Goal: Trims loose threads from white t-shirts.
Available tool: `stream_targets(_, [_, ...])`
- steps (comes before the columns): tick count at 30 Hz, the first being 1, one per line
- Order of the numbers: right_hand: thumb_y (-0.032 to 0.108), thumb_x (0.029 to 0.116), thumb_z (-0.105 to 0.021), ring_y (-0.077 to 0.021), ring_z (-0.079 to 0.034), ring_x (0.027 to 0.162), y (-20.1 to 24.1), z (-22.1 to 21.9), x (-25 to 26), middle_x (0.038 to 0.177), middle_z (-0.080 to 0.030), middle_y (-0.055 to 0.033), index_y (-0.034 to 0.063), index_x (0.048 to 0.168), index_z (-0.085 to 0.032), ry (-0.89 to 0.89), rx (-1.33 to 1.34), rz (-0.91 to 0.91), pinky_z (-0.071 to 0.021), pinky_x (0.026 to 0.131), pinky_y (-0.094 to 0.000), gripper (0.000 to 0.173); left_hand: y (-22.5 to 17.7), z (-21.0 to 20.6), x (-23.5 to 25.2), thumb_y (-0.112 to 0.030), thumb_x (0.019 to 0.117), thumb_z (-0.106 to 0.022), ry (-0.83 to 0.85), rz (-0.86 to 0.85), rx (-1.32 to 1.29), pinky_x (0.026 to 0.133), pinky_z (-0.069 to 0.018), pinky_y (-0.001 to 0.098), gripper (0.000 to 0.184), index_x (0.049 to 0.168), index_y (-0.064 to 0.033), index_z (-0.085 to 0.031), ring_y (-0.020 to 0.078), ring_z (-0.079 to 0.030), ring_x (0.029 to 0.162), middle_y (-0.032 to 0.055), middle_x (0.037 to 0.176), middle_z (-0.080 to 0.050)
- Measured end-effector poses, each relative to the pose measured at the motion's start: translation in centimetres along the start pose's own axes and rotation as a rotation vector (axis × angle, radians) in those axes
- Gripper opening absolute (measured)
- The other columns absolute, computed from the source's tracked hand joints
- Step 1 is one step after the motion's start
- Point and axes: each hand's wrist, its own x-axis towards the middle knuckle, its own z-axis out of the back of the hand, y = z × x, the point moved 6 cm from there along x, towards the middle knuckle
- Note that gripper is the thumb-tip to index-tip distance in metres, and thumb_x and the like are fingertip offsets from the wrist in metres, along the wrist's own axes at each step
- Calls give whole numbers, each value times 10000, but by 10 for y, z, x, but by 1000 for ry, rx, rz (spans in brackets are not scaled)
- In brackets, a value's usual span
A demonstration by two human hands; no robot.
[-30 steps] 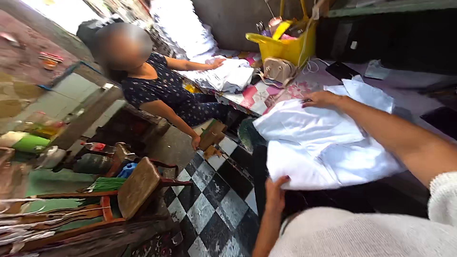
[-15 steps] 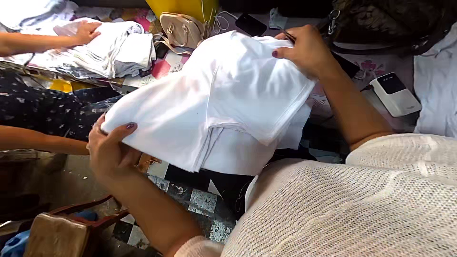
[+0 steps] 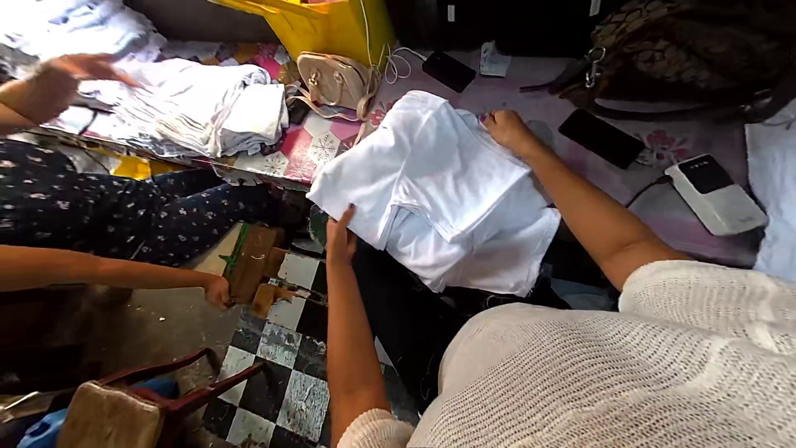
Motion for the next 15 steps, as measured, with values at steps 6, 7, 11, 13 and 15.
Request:
stream_targets(6, [361,1121,-366,-445,-581,1253,29,-29,68,1282,-617,-329,-99,1270,-620,-60,339,-75,-428,1072,-601,546,-52,-32,-50,-56,996,-576,-17,-228,102,781,-621,336,187,1180,-37,-599,103,-715,840,12,948,-729])
stream_targets(7, [469,1109,-353,-407,-584,1247,35,-36,65,1295,-615,-301,-71,1296,-609,12,453,-108,-441,1057,-589,626,-67,-40,-65,-5,965,-577,49,-292,133,772,-622,308,164,1110,-59,-631,70,-716,818,-34,904,-738])
stream_targets(11, [550,1049,-469,-137,-682,982,53,-48,27,1109,-695,-47,114,1323,-587,441,802,-60,-588,851,-373,529,-119,-80,-111,32,861,-675,391,-548,216,804,-603,236,255,916,-211,-726,-19,-694,865,-150,913,-739])
stream_targets(13, [247,1022,-605,-94,-685,799,55,-37,8,919,-691,-12,68,1163,-573,394,932,60,-601,737,-311,230,-139,-90,-127,-125,883,-747,533,-685,181,819,-580,185,217,966,-326,-748,-70,-668,913,-208,972,-728])
stream_targets(15, [122,963,-634,-74,-690,793,53,1,-24,902,-698,7,67,1165,-571,163,1057,114,-610,749,-297,219,-156,-82,-141,-168,857,-796,421,-705,45,805,-579,158,203,984,-321,-758,-77,-678,895,-203,954,-744])
